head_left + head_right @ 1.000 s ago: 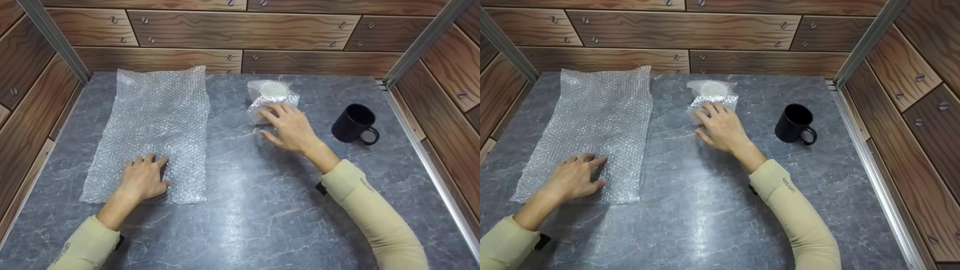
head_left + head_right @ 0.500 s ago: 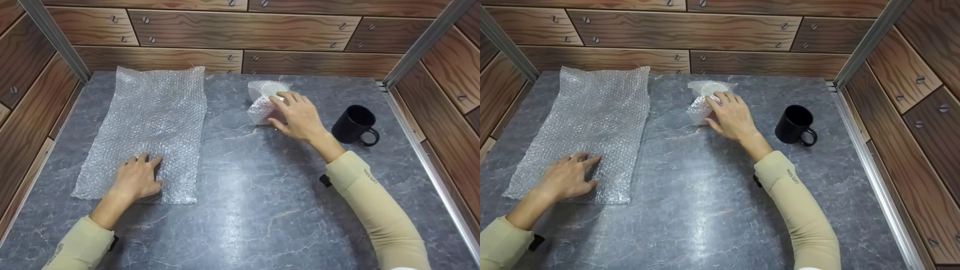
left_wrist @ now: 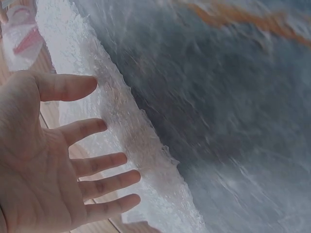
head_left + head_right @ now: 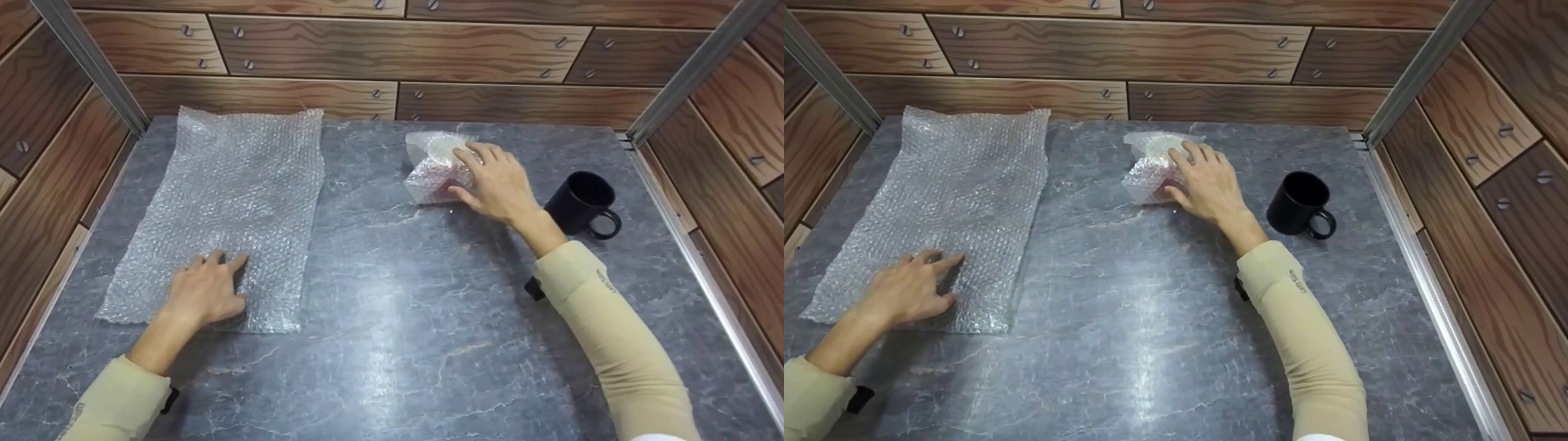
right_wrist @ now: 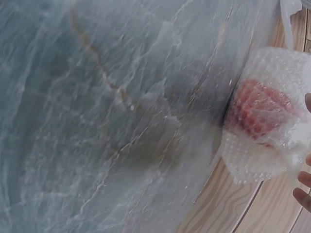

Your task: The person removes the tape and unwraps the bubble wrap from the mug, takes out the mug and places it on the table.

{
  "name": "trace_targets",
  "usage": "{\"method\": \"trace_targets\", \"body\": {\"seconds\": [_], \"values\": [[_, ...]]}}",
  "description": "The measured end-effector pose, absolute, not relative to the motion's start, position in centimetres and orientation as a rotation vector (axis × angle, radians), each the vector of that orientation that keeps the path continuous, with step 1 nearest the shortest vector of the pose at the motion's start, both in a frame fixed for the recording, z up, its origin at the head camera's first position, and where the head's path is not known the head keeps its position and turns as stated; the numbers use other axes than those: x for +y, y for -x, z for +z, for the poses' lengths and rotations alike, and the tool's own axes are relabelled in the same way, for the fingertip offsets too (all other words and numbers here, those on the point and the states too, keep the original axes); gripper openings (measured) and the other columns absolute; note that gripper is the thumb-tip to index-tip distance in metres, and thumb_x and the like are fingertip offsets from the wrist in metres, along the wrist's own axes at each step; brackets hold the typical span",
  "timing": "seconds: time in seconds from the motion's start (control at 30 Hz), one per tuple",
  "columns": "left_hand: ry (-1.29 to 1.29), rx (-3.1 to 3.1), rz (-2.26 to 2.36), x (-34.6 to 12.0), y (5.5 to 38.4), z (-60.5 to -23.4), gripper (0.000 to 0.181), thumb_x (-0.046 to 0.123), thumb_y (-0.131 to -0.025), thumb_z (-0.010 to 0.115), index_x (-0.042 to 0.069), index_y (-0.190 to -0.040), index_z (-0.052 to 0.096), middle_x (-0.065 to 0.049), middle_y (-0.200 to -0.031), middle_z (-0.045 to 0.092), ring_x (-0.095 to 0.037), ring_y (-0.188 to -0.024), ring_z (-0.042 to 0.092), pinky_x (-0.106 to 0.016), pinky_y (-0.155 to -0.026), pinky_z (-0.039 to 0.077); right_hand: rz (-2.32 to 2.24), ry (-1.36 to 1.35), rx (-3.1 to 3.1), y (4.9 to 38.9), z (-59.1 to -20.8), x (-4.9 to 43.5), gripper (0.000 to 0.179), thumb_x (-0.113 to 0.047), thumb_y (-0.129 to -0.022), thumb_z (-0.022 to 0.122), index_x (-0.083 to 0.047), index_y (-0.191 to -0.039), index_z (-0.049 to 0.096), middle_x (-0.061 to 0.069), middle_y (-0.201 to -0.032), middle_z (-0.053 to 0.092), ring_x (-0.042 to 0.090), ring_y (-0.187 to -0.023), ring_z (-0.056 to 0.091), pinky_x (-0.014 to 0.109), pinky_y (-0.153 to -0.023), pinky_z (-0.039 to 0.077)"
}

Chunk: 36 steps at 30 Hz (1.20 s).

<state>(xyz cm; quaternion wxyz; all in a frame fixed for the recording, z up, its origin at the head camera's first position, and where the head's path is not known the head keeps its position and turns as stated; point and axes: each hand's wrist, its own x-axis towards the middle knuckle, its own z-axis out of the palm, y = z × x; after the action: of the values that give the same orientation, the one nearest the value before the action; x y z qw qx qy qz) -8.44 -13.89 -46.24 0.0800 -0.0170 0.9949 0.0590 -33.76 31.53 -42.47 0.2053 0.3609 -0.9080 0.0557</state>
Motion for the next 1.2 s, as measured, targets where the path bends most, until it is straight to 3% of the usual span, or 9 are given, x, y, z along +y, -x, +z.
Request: {"method": "trace_targets", "body": {"seconds": [0.43,0.67,1.2], "values": [[0.119,2.946,0.218,-13.8,8.6,-46.6,0.081,0.026,-0.081,0.066,0.009,-0.158,0.046,-0.043,-0.155,0.040,-0.070,-0.131,0.046,-0.081,-0.090,0.050,0.199,-0.977,-2.583,35.7,-43.4,34.0,0.074,-0.054,-0.095,0.071,-0.016,-0.155,0.050,0.019,-0.157,0.051,0.044,-0.139,0.052,0.062,-0.106,0.052],[0.139,2.941,0.245,-13.6,8.4,-46.6,0.081,0.030,-0.086,0.067,0.008,-0.160,0.042,-0.045,-0.156,0.036,-0.074,-0.134,0.040,-0.086,-0.099,0.042,0.209,-0.959,-2.632,36.4,-43.7,34.7,0.078,-0.056,-0.094,0.072,-0.016,-0.157,0.046,0.021,-0.158,0.048,0.046,-0.140,0.051,0.064,-0.106,0.051],[0.169,2.952,0.244,-13.0,8.5,-46.6,0.082,0.028,-0.084,0.066,0.008,-0.160,0.042,-0.044,-0.156,0.036,-0.074,-0.132,0.041,-0.088,-0.102,0.038,0.198,-0.972,-2.630,37.9,-44.0,36.0,0.075,-0.053,-0.094,0.072,-0.019,-0.156,0.047,0.022,-0.158,0.048,0.047,-0.138,0.052,0.065,-0.106,0.051]]}}
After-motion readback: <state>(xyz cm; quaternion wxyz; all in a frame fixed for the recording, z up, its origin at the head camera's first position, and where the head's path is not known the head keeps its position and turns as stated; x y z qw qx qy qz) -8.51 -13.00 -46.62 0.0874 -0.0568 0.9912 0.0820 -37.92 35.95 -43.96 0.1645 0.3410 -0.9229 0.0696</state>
